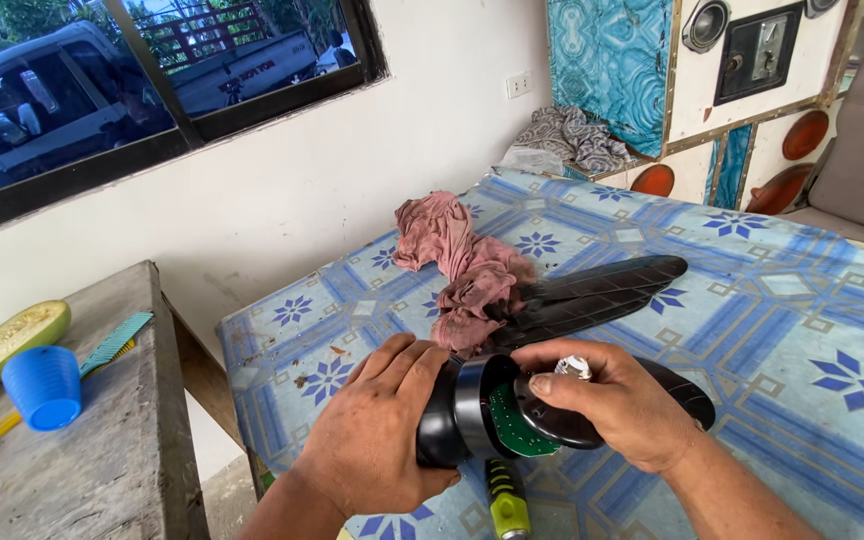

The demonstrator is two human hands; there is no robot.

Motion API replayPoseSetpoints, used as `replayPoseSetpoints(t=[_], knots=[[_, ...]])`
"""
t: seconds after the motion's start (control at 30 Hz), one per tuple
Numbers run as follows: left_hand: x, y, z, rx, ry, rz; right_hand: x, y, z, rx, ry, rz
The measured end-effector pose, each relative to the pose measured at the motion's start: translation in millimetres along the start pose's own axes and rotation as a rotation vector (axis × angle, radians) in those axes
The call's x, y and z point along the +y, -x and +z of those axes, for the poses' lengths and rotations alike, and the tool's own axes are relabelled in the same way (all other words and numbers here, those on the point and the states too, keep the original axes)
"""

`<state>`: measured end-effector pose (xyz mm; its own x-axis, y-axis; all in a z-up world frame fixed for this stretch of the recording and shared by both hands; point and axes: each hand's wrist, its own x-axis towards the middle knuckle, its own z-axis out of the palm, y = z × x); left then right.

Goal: The person uses a screwdriver to remove screws from a ceiling fan light fixture, opens the housing to access the internal circuit board, and manipulates the components. The person then reassembles the fixture by closing the housing and tightening the screws.

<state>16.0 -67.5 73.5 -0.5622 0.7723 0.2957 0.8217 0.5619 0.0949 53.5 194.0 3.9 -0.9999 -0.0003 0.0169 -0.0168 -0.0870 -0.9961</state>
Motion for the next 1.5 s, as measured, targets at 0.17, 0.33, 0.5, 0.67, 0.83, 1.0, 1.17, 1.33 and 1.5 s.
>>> replayPoseSetpoints(t=[0.17,0.33,0.5,0.67,0.83,1.0,1.17,1.33,1.5], knots=[[3.7,4.2,-1.6,0.024,0.032,-0.005,2.3,3.3,-1.2,-0.038,-0.044,-0.039],[4.2,8.1,3.2,0.016,0.03,-0.056,7.0,2.2,-0.6,-0.113,-0.346,-0.095],[-0.6,9.0,8.9,-0.012,0.034,-0.104,-0.7,2.1,-1.0,-0.074,-0.521,0.085],[-10.3,7.6,18.2,0.07,0.05,-0.121,-9.2,4.6,3.6,-0.085,-0.577,0.163],[-24.2,11.1,31.9,0.093,-0.007,-0.106,-8.0,6.0,5.7,-0.14,-0.575,0.224],[-32.6,14.1,38.9,0.133,0.013,-0.015,1.8,1.4,8.8,-0.21,-0.458,0.193],[-28.2,12.5,31.2,0.076,-0.036,-0.022,12.2,-3.7,10.3,-0.289,-0.496,0.135],[-5.8,9.0,18.3,0.04,0.019,-0.159,9.8,-2.5,17.4,-0.275,-0.587,0.193],[6.5,3.0,3.8,-0.112,-0.034,-0.235,-3.4,3.9,16.3,-0.239,-0.581,0.257]])
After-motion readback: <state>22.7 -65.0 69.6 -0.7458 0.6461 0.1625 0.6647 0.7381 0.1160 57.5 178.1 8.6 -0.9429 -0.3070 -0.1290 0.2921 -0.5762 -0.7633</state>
